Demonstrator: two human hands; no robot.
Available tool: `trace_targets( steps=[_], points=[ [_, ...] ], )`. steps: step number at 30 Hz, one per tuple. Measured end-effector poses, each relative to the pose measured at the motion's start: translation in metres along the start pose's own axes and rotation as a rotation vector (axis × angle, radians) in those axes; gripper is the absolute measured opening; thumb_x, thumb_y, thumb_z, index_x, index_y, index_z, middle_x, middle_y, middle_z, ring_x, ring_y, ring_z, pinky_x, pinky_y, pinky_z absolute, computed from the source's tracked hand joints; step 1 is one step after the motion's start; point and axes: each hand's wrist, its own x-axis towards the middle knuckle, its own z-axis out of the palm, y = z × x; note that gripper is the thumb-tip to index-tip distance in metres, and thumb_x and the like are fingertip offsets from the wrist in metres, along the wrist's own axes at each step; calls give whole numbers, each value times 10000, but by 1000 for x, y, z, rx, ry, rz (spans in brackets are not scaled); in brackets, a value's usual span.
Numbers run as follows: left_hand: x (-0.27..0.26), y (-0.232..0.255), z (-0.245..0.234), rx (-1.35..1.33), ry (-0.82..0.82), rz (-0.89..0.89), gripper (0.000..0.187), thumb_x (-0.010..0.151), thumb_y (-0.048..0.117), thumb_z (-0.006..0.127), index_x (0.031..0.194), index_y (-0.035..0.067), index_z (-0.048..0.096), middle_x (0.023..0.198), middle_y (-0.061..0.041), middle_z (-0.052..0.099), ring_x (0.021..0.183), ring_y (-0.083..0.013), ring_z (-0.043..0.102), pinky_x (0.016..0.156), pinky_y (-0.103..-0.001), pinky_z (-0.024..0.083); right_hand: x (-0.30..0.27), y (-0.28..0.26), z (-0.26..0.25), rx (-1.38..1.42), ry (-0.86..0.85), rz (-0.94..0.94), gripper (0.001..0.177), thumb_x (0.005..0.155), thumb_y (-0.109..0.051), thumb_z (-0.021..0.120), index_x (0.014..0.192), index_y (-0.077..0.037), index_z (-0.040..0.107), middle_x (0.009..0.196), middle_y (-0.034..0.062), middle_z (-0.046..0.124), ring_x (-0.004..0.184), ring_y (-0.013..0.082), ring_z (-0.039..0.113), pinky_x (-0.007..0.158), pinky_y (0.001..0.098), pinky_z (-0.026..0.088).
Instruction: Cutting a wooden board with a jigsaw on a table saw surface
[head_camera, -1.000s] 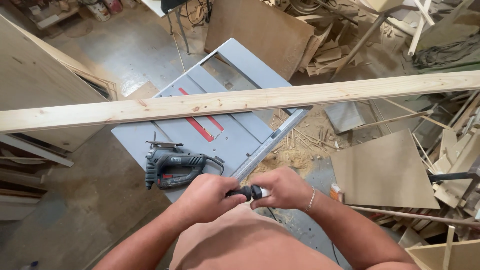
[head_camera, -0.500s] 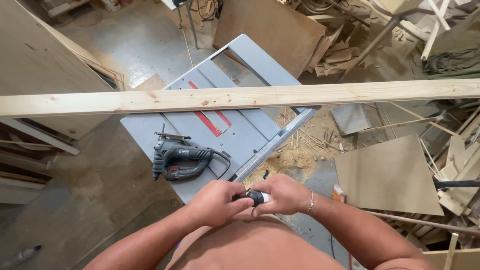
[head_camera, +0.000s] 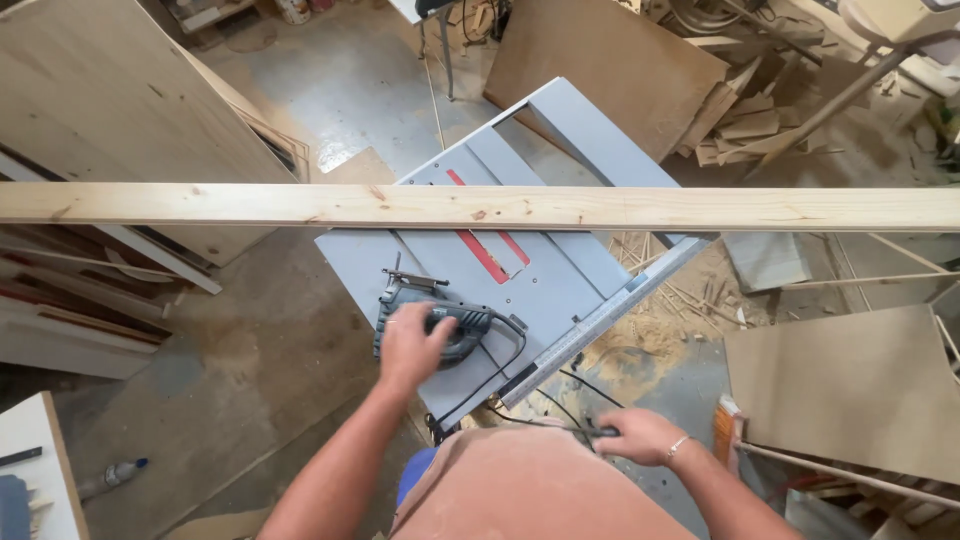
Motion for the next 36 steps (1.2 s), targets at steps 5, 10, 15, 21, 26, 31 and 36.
trace_targets(
  steps=[5,10,15,21,26,31,36],
  points=[
    [31,-111,7,18,78,-416,828,806,585,709,1462,116,518,1409,-167,557,1297,-400,523,1054,-516,441,8,179,159,-227,-318,363,330,712,-345,599,1027,-275,665,1160,31,717,1082,264,675,893,366,536],
    [34,-123,-3,-255,-159,-601,835,771,673,670,1403,135,571,1340,-76,676,1219,-254,643,979,-396,492,-18,128,122,-199,-442,920,499,839,-233,600,1333,-240,668,1434,-37,660,1331,140,651,1061,304,555],
    [42,-150,4,-332,-185,-530,751,756,623,728,1279,91,645,1174,-58,716,1066,-197,666,930,-353,491,76,-21,60,-54,282,334,193,931,-344,545,897,-191,657,970,39,654,942,272,623,811,432,494],
    [34,-137,-14,-166,-273,-420,786,729,632,740,1325,143,585,1261,-95,704,1166,-288,664,936,-423,512,152,-220,0,-74,698,-505,353,906,-289,707,1164,-63,618,1101,119,640,990,321,609,867,436,499],
    [33,-114,-34,-99,-341,-419,773,747,637,698,1316,136,545,1258,-141,715,1185,-375,661,941,-482,522,201,-266,-2,-204,509,-271,474,799,-467,754,1044,-102,576,933,132,666,873,377,651,773,507,493],
    [26,-94,-40,-161,-400,-532,822,771,667,650,1384,130,545,1257,-159,729,1200,-360,666,985,-450,500,191,-261,-14,-323,359,-215,546,797,-561,681,1040,-87,558,859,169,714,754,424,693,605,550,504],
    [31,-80,-40,-335,-426,-472,632,818,581,669,1283,153,659,944,-17,757,943,-200,744,852,-346,506,151,-243,-31,-190,444,-174,407,713,-394,704,1034,-170,588,808,124,723,759,410,691,600,538,498]
  ],
)
